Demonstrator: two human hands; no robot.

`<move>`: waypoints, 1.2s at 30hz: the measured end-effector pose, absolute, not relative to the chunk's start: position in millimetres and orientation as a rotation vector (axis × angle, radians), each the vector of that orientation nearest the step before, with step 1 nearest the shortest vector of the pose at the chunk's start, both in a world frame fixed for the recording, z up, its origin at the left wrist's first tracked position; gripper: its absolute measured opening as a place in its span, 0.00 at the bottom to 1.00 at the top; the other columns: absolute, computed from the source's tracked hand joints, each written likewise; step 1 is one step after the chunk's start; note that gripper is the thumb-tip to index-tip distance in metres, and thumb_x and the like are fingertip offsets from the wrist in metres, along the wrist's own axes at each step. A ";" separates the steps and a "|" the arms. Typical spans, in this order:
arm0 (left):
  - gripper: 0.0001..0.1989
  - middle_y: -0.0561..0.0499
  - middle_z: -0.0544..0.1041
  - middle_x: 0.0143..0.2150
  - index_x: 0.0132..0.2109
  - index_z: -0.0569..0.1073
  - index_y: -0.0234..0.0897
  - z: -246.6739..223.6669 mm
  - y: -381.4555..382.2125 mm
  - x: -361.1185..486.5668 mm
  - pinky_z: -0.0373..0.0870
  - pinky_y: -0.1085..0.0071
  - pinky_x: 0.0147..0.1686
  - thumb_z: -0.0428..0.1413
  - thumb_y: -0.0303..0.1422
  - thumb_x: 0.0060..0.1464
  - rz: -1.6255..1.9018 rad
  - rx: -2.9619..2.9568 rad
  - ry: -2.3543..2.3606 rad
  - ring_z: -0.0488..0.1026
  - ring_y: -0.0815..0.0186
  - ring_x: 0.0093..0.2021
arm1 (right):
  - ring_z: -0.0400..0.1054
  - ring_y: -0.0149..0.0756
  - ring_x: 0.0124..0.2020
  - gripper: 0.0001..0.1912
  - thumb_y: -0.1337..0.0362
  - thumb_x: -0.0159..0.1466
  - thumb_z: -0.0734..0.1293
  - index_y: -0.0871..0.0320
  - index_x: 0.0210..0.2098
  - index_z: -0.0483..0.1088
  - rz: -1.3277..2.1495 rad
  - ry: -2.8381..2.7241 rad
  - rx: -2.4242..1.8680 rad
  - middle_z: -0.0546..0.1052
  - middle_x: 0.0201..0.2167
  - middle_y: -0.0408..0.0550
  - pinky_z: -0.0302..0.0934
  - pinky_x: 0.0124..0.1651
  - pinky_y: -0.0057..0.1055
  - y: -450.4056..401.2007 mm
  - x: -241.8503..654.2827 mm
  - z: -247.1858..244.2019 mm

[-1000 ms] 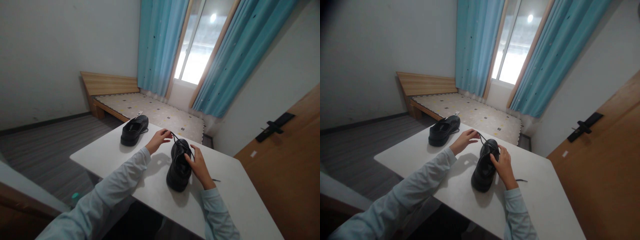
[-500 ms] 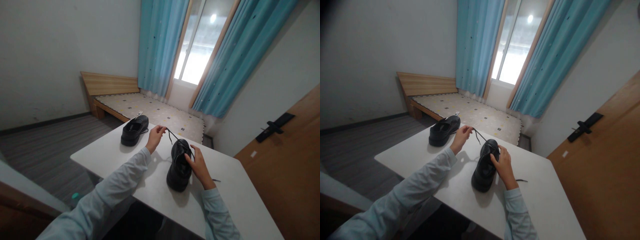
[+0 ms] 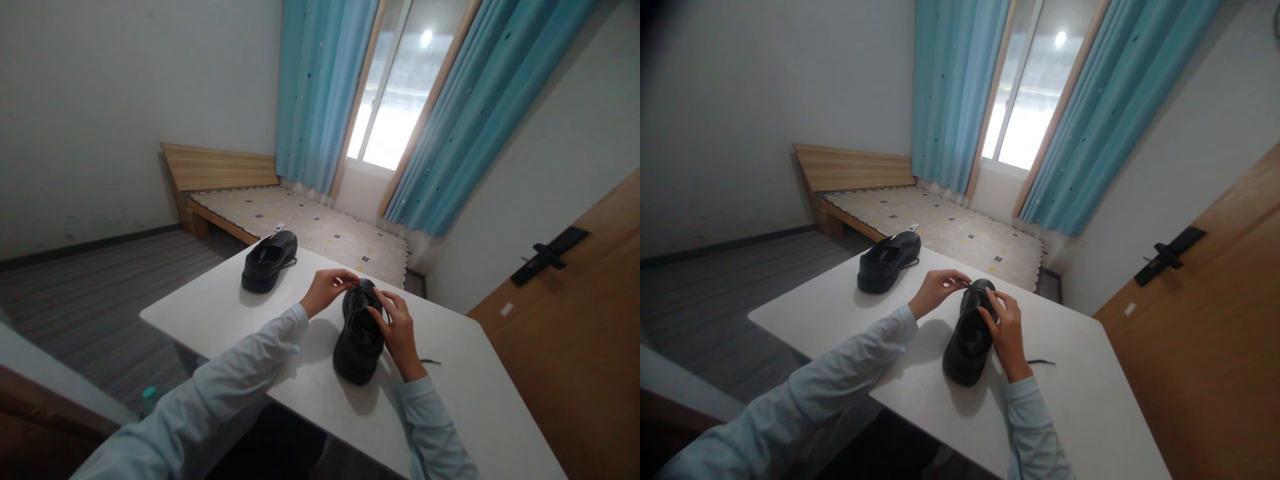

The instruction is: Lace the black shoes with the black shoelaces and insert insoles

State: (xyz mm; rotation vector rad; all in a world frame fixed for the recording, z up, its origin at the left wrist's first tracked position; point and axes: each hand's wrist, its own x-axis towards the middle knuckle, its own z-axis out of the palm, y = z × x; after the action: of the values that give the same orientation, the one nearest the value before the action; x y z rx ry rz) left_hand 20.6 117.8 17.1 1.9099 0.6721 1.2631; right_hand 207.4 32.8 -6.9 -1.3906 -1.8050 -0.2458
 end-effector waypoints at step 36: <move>0.13 0.49 0.77 0.36 0.43 0.76 0.36 10.5 116.2 26.8 0.67 0.74 0.36 0.57 0.37 0.52 1.077 2.004 0.533 0.72 0.68 0.35 | 0.68 0.39 0.38 0.11 0.58 0.62 0.65 0.55 0.39 0.76 -0.329 -1.412 -1.300 0.75 0.35 0.49 0.62 0.44 0.38 20.0 211.7 10.6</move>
State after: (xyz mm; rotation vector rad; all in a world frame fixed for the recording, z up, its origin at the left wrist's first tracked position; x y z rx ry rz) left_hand 26.8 116.2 10.5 2.0041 0.5331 1.0770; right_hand 211.7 20.0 10.6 -1.3004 -1.4121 -0.3290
